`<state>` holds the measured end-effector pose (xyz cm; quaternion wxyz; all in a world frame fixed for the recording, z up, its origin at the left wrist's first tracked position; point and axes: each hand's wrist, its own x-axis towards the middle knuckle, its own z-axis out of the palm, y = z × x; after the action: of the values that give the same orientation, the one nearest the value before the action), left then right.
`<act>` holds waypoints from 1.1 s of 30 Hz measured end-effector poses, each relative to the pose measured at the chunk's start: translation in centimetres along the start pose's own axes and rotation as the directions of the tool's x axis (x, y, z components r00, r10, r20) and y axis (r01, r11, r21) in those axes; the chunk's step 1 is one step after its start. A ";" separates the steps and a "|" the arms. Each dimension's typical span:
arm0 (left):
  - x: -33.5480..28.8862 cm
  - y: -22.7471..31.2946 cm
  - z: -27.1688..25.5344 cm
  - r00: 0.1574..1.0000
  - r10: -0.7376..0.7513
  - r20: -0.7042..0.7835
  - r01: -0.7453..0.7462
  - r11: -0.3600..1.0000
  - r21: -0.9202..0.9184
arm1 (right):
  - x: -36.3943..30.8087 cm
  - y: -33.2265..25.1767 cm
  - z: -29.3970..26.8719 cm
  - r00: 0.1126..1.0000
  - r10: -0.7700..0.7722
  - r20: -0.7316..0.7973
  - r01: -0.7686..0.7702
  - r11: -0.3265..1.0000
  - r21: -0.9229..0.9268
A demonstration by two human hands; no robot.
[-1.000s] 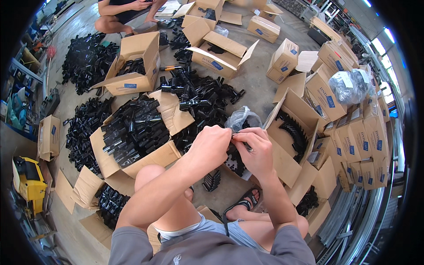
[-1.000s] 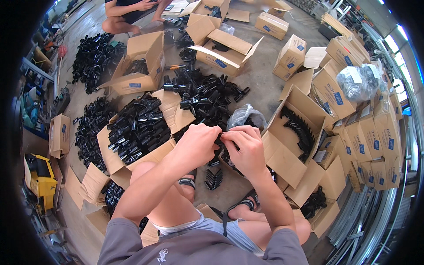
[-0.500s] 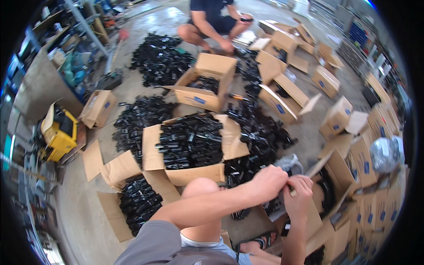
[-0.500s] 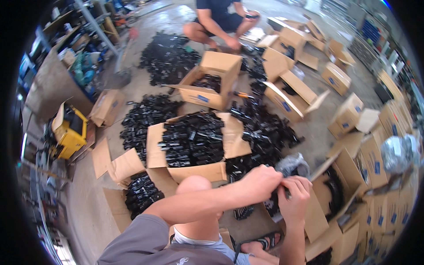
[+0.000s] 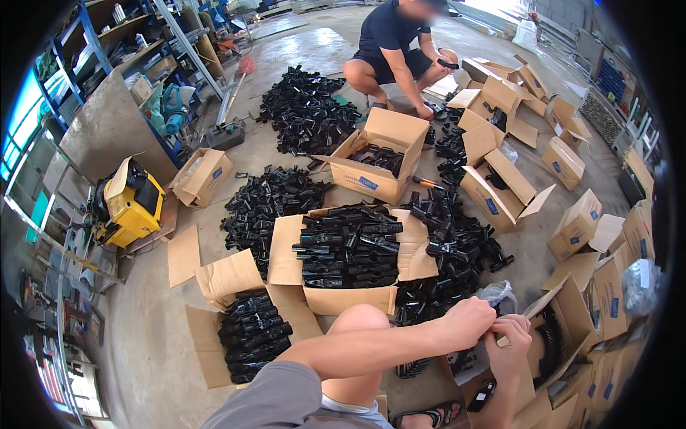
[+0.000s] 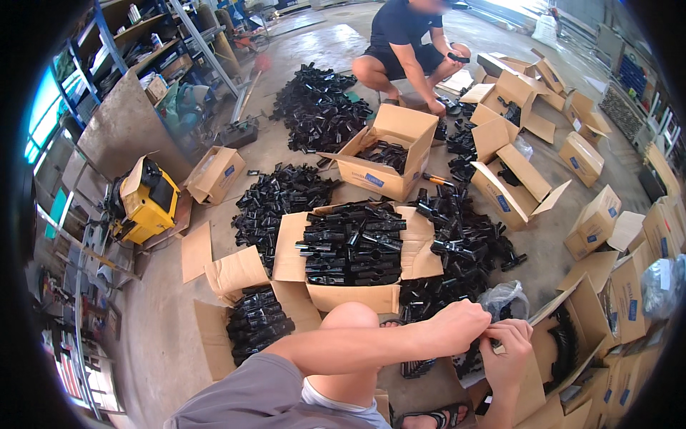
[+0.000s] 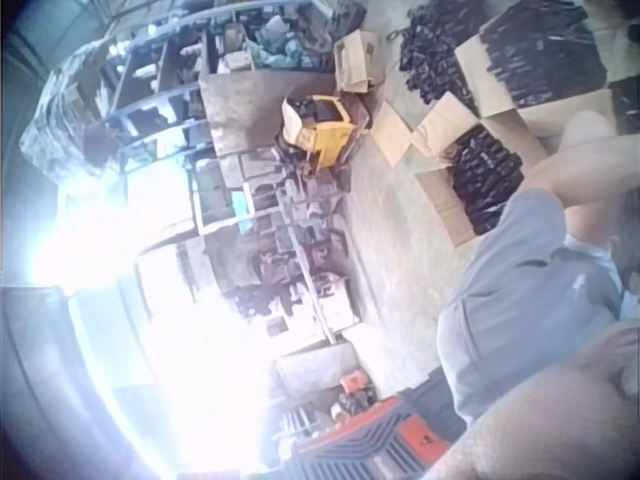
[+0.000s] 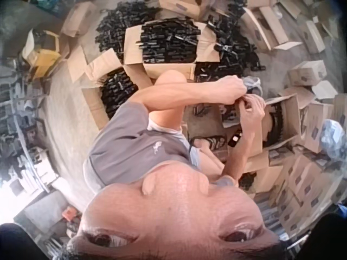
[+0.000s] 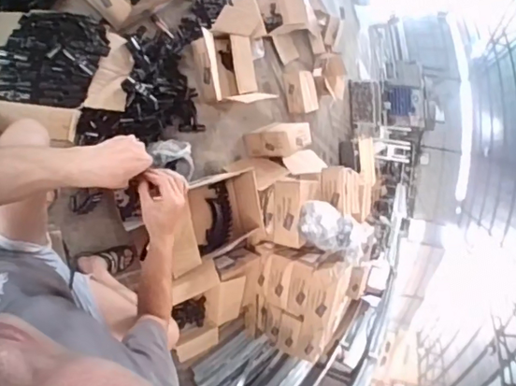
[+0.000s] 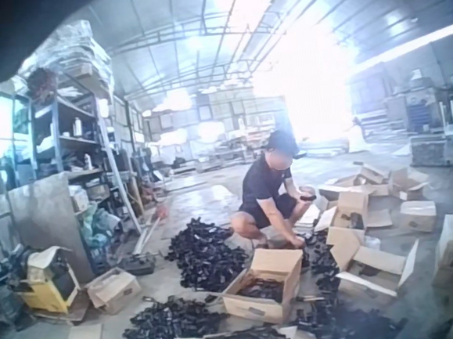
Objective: The person picks up black plastic components one by one from an open box on the floor, fits two matching pieces together by hand, and places the assembled units into a plastic bag.
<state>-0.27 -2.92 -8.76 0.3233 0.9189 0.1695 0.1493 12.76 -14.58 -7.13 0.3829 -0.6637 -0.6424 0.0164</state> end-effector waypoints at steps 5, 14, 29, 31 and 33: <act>0.0 0.2 -0.4 1.000 -0.005 0.016 0.005 1.000 0.006 | -0.1 0.0 0.2 0.991 0.130 -0.022 -0.128 0.990 0.060; 0.1 0.2 0.0 1.000 0.018 -0.007 -0.018 1.000 0.007 | 0.1 -0.1 -0.3 0.994 0.111 -0.014 -0.111 0.994 -0.017; 0.8 0.8 -3.2 0.980 -0.190 -0.053 0.182 0.974 -0.134 | -0.5 3.3 -0.1 0.836 0.282 -0.470 -0.230 0.959 0.167; 0.8 0.0 -3.3 0.954 -0.151 -0.258 0.101 0.975 -0.197 | -2.5 6.9 1.3 0.655 0.519 -0.549 -0.350 0.853 0.387; 1.0 0.8 -4.0 0.938 -0.279 -0.207 0.188 0.909 -0.373 | -5.9 10.7 3.1 0.574 0.671 -0.468 -0.439 0.736 0.516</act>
<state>-0.69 -0.96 -5.10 0.4713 0.7932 0.2903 0.2537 19.13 -16.93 -17.78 0.6575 -0.7211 -0.2166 0.0273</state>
